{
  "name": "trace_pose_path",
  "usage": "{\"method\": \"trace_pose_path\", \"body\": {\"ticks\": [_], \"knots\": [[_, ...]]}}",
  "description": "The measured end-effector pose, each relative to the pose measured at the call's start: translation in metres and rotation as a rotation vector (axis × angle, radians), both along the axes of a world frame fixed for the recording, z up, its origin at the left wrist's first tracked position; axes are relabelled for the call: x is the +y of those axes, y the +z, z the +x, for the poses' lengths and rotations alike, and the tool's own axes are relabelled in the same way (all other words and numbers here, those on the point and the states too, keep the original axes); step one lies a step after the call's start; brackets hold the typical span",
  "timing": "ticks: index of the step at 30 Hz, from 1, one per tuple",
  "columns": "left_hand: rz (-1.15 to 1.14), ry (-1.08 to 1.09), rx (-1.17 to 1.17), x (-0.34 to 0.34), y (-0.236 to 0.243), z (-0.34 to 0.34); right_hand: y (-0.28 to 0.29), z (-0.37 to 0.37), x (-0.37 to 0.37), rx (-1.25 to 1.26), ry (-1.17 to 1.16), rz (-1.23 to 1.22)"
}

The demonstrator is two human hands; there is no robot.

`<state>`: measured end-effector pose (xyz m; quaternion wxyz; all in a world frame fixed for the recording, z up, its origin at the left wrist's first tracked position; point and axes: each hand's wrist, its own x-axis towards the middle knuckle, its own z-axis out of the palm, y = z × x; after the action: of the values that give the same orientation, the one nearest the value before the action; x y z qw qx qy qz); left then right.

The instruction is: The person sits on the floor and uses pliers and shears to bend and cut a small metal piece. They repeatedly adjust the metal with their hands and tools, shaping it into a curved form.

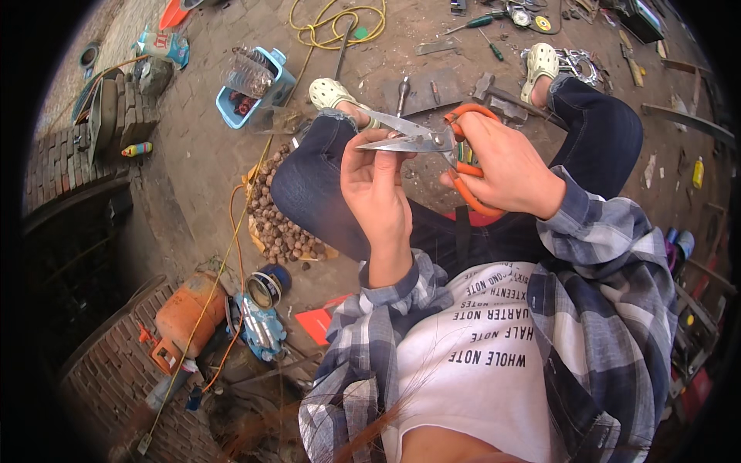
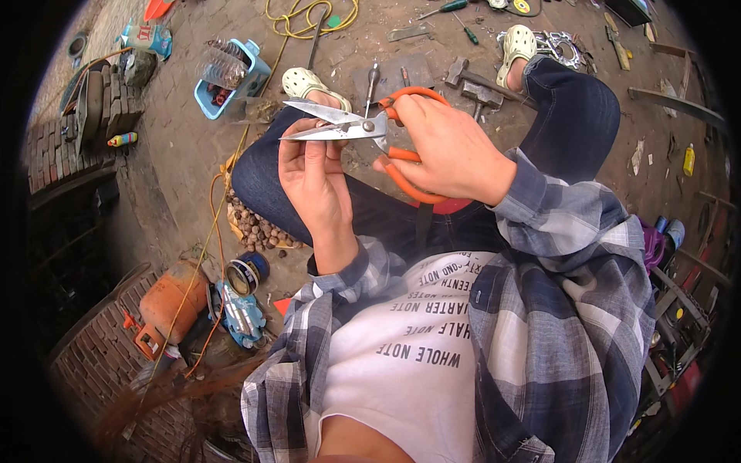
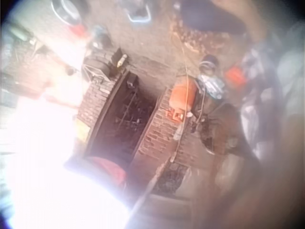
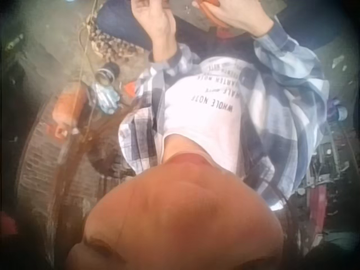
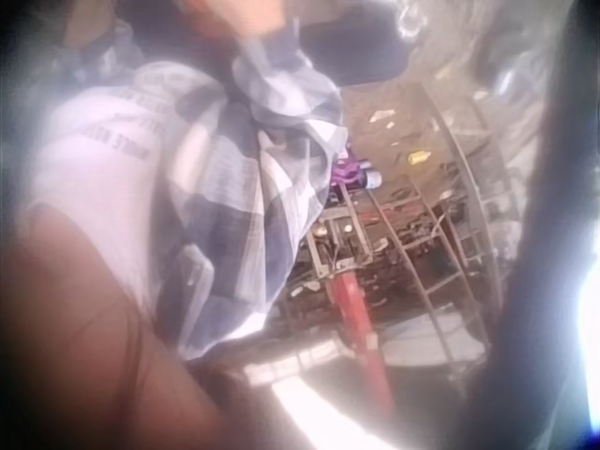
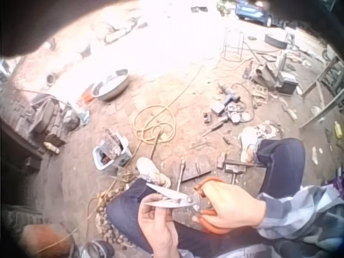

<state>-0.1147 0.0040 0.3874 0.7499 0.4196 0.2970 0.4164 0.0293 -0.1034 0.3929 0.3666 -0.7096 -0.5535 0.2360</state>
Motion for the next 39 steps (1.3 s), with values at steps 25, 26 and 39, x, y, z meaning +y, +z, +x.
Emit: {"method": "trace_pose_path", "body": {"ticks": [25, 26, 39], "knots": [[-0.094, 0.078, 0.02, 0.0, 0.0, 0.006, -0.004, -0.009, 0.005, -0.017, -0.042, 0.038], [-0.089, 0.081, 0.019, 0.0, 0.0, 0.006, -0.004, -0.01, 0.005, -0.012, -0.041, 0.042], [-0.117, 0.093, 0.006, -0.001, -0.003, 0.005, -0.004, -0.016, 0.007, 0.044, 0.009, -0.033]]}}
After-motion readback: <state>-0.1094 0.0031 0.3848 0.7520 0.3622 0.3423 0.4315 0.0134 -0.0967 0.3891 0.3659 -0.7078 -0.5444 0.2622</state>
